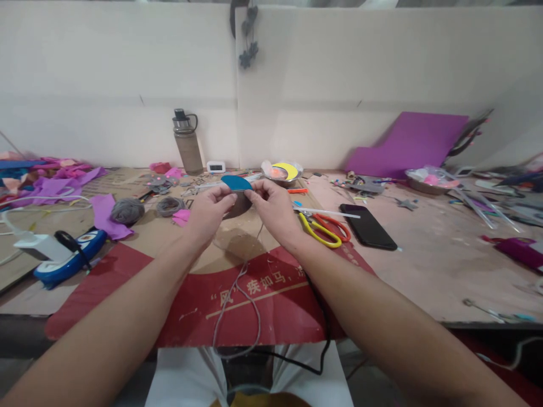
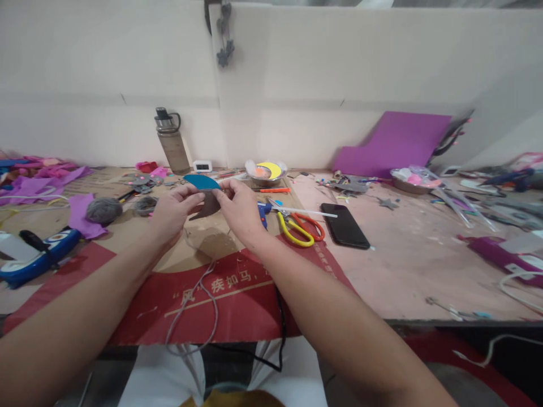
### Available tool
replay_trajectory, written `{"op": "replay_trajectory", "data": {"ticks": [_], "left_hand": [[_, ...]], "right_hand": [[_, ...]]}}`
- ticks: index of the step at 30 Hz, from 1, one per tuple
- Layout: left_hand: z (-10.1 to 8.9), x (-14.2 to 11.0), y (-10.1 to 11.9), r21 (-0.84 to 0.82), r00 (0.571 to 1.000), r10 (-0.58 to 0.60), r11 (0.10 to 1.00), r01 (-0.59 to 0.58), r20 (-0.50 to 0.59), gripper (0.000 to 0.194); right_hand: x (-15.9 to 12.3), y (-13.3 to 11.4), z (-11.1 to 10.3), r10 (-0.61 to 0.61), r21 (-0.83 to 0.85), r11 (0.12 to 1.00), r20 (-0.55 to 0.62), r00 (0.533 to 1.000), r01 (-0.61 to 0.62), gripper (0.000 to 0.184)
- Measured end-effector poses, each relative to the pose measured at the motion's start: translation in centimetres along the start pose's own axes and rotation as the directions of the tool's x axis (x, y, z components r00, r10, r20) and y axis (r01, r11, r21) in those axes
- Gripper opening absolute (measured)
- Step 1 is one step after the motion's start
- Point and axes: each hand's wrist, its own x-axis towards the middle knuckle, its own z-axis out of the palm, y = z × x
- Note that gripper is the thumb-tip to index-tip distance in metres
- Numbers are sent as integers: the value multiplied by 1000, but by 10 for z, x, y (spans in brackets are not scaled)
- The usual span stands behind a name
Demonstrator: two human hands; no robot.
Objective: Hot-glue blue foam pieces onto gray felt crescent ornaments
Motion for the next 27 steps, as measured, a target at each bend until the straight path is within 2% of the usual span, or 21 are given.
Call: {"op": "replay_trajectory", "data": {"ticks": [6, 9, 12, 16, 19, 23, 27], "left_hand": [[-2, -3, 9, 152, 995, 78, 986, -67, -67, 18], [-4, -3, 9, 165, 996, 59, 985, -47, -70, 18], [-3, -2, 7, 84, 999, 4, 996, 0, -49, 17], [1, -3, 8, -146, 995, -90, 985, 95, 40, 17], [4, -3, 10, -207, 990, -133, 968, 139, 44, 20], [1, -1, 5, -146, 987, -161, 976, 160, 10, 23], [0, -1, -4, -59, 988, -136, 988, 140, 72, 27]], "right_hand": [[2, 0, -3, 24, -8, 1000, 31, 999, -23, 13], [4, 1, -4, 46, -24, 999, 58, 997, -45, 13], [4, 1, -5, 45, -54, 998, 66, 997, -42, 13], [4, 2, -4, 38, -98, 995, 62, 997, -32, 15], [5, 4, -3, 57, -114, 992, 81, 995, -47, 16], [4, 5, -3, -25, -210, 977, 63, 998, 38, 9], [2, -1, -4, -150, -256, 956, 0, 989, 145, 36]]}}
